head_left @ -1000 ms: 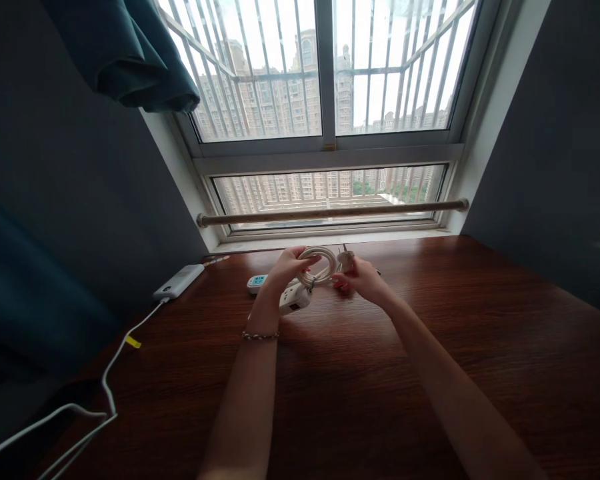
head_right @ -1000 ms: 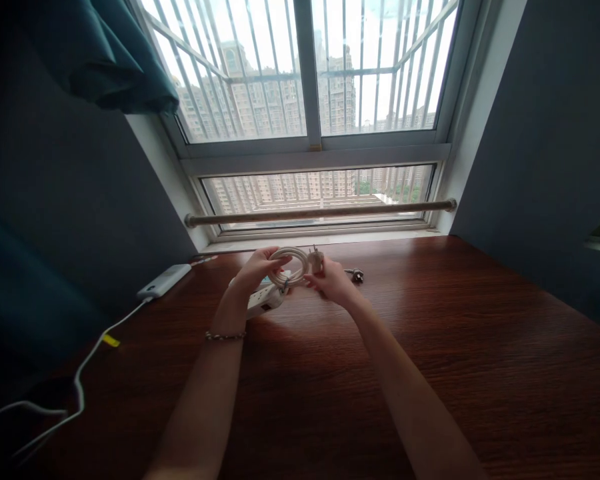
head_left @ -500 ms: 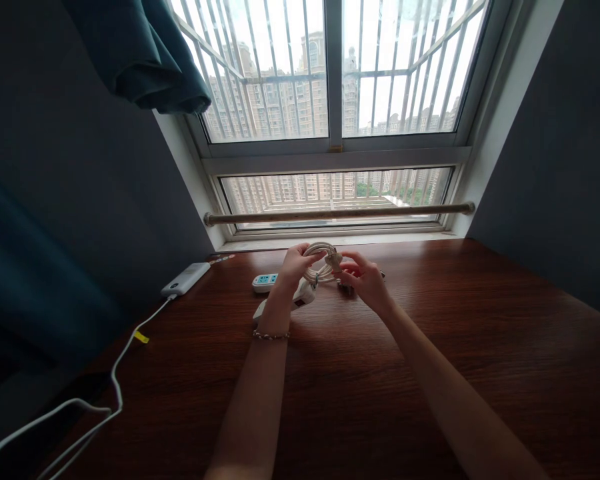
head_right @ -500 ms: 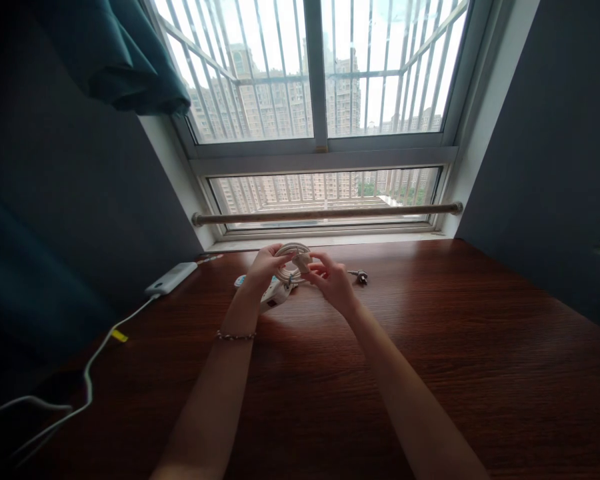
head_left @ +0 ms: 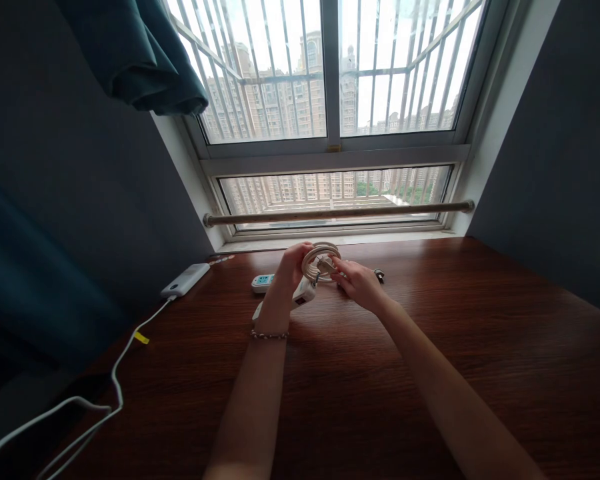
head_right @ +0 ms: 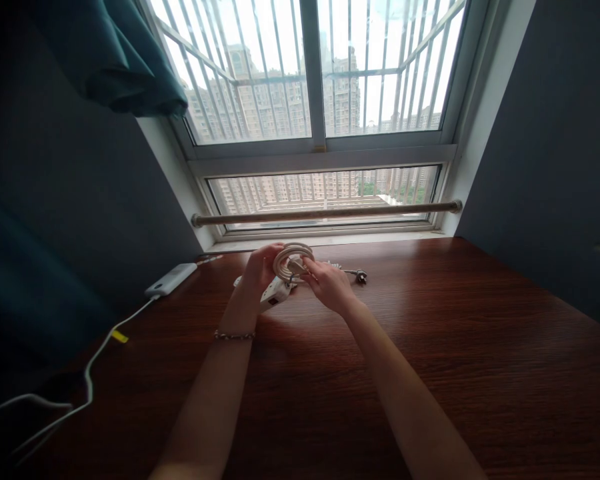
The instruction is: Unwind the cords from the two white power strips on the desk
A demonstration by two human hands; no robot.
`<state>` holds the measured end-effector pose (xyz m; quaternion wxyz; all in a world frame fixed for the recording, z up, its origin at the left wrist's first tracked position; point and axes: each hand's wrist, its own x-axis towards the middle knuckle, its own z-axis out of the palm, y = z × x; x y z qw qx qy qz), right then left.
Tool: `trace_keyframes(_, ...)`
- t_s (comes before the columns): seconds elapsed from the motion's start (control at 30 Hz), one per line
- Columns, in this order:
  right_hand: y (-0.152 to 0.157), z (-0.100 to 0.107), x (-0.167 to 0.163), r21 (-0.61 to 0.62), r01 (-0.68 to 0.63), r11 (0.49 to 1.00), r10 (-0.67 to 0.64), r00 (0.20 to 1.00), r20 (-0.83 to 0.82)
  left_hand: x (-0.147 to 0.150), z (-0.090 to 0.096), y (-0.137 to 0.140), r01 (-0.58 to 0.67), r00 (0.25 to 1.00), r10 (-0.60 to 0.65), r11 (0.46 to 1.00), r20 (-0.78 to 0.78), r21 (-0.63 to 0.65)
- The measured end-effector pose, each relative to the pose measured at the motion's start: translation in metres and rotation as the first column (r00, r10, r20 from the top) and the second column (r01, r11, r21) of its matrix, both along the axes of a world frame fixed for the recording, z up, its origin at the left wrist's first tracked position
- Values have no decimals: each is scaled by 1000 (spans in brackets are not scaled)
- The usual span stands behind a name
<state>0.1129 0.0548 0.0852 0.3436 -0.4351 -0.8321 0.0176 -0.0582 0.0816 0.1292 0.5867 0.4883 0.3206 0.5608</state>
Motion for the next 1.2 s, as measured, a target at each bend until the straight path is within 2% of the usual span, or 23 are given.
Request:
trace_keyframes(0.13, 0, -2, -4, -22, 128, 992, -128, 992, 6, 11, -5, 0, -6, 993, 13, 998, -116, 60)
trace_keyframes(0.27, -1, -11, -10, -59, 173, 983, -180, 970, -164, 20, -8, -2, -44, 945, 102, 981, -310, 189)
trace_keyframes(0.37, 0, -17, -8, -16, 238, 971, -231, 923, -308, 23, -6, -4, -33, 923, 122, 970, -366, 243)
trace_keyframes(0.47, 2, -18, -3, 37, 369, 929, -323, 855, -405, 24, -4, -8, -8, 908, 113, 968, -403, 252)
trace_keyframes(0.53, 4, -17, 0, 75, 391, 917, -316, 828, -463, 25, -3, -10, 13, 906, 96, 967, -411, 256)
trace_keyframes(0.63, 5, -15, 0, 95, 307, 947, -223, 840, -494, 28, -3, -13, 65, 898, 61, 961, -435, 270)
trace_keyframes(0.7, 5, -15, 0, 43, 234, 971, -187, 864, -467, 30, -4, -14, 114, 881, 32, 955, -472, 276)
trace_keyframes(0.83, 9, -14, 4, -84, 200, 976, -216, 852, -477, 32, -5, -16, 138, 859, 17, 954, -511, 265)
trace_keyframes(0.9, 13, -14, 7, -147, 85, 985, -148, 857, -493, 33, -6, -15, 133, 857, 15, 959, -515, 250)
trace_keyframes(0.97, 17, -14, 10, -235, -118, 965, -25, 848, -529, 33, -6, -14, 136, 851, 7, 963, -525, 234)
trace_keyframes(1.0, 19, -14, 10, -278, -210, 937, 16, 823, -567, 32, -6, -14, 144, 844, 0, 963, -536, 227)
trace_keyframes(1.07, 20, -15, 9, -338, -323, 884, 11, 737, -676, 25, -5, -11, 182, 824, -29, 959, -566, 217)
trace_keyframes(1.2, 19, -18, 4, -361, -447, 819, -129, 469, -874, 0, -7, -3, 218, 765, -19, 948, -644, 232)
